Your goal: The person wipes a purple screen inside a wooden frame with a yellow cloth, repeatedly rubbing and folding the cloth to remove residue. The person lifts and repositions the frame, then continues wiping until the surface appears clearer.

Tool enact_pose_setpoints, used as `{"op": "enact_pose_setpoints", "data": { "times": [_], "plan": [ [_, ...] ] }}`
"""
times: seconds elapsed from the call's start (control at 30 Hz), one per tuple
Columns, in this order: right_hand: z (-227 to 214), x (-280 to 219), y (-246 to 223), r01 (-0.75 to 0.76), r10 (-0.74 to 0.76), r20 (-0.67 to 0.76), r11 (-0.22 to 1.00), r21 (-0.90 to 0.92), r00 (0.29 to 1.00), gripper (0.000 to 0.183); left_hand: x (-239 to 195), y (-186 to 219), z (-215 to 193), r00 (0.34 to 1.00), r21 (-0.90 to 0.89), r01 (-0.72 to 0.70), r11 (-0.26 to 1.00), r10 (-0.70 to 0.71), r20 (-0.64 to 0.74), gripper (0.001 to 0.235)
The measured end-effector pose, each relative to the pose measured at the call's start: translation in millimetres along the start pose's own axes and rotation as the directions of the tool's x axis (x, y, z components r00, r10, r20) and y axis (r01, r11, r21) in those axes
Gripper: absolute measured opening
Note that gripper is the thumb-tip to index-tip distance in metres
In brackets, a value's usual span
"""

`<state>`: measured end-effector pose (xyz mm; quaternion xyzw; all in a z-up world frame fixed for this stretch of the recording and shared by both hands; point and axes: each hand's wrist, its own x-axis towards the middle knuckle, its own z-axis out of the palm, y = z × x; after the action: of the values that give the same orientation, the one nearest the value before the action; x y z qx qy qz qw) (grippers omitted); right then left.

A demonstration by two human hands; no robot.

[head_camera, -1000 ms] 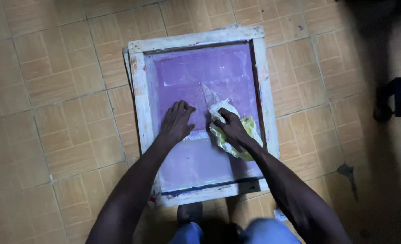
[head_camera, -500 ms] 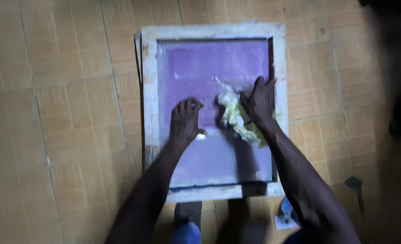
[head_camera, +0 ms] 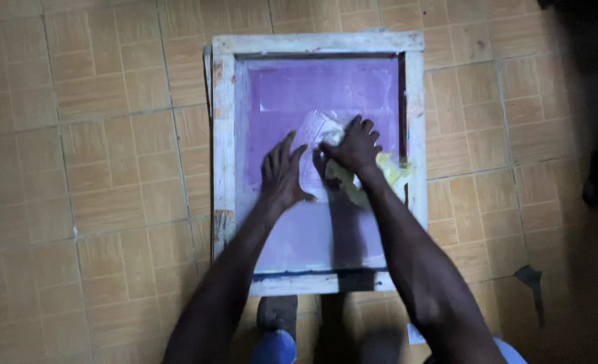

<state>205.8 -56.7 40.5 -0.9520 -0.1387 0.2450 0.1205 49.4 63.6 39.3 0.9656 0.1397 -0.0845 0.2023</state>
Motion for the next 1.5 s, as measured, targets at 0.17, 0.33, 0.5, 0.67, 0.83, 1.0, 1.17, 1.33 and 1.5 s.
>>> {"op": "enact_pose_setpoints", "data": {
  "times": [0.17, 0.33, 0.5, 0.67, 0.83, 1.0, 1.17, 1.33, 1.5],
  "plan": [
    [32.4, 7.4, 8.6, -0.090, 0.104, -0.159, 0.992, 0.092, 0.982, 0.086, -15.0, 15.3, 4.9, 0.999, -0.068, 0.006, 0.998, -0.003, 0.049, 0.150],
    [63.5, -17.1, 11.1, 0.105, -0.113, -0.316, 0.994, -0.041, 0.942, 0.026, -5.7, 4.3, 31.0, 0.999, -0.053, -0.026, 0.998, 0.024, -0.041, 0.152],
    [105.9, -46.8, 59.6, 0.337, -0.352, -0.378, 0.935, -0.108, 0.856, 0.023, -3.5, -5.1, 48.2, 0.981, -0.036, -0.060, 0.998, 0.053, -0.187, 0.154],
    [120.6, -74.0, 59.4, 0.259, -0.207, -0.468, 0.965, 0.050, 0.859, 0.014, -14.6, 4.2, 50.8, 0.940, 0.148, 0.032, 0.988, 0.020, -0.340, 0.139],
    [118.2, -111.6, 44.4, 0.270, -0.151, -0.502, 0.947, 0.173, 0.852, 0.011, -15.6, 1.2, 56.0, 0.952, 0.087, 0.024, 0.996, 0.003, -0.305, 0.133],
    [145.9, -152.5, 36.3, 0.249, -0.067, -0.510, 0.922, 0.298, 0.857, 0.012, -11.7, -0.6, 60.9, 0.950, 0.179, 0.040, 0.983, 0.018, -0.311, 0.127],
    [132.7, -263.8, -57.1, 0.451, -0.205, -0.432, 0.660, 0.601, 0.878, 0.023, 10.7, -43.5, 112.1, 0.913, 0.109, -0.140, 0.984, 0.171, -0.370, 0.183],
    [158.8, -198.5, 22.4, 0.223, 0.215, -0.384, 0.531, 0.818, 0.898, 0.034, -7.8, -29.5, 79.9, 0.923, 0.200, -0.043, 0.979, 0.116, -0.367, 0.081],
    [52.9, -169.6, 34.2, 0.333, 0.558, -0.262, -0.028, 0.942, 0.787, 0.034, -23.0, -19.4, 39.9, 0.923, -0.570, -0.205, 0.796, -0.035, -0.382, 0.085]
  ]
}}
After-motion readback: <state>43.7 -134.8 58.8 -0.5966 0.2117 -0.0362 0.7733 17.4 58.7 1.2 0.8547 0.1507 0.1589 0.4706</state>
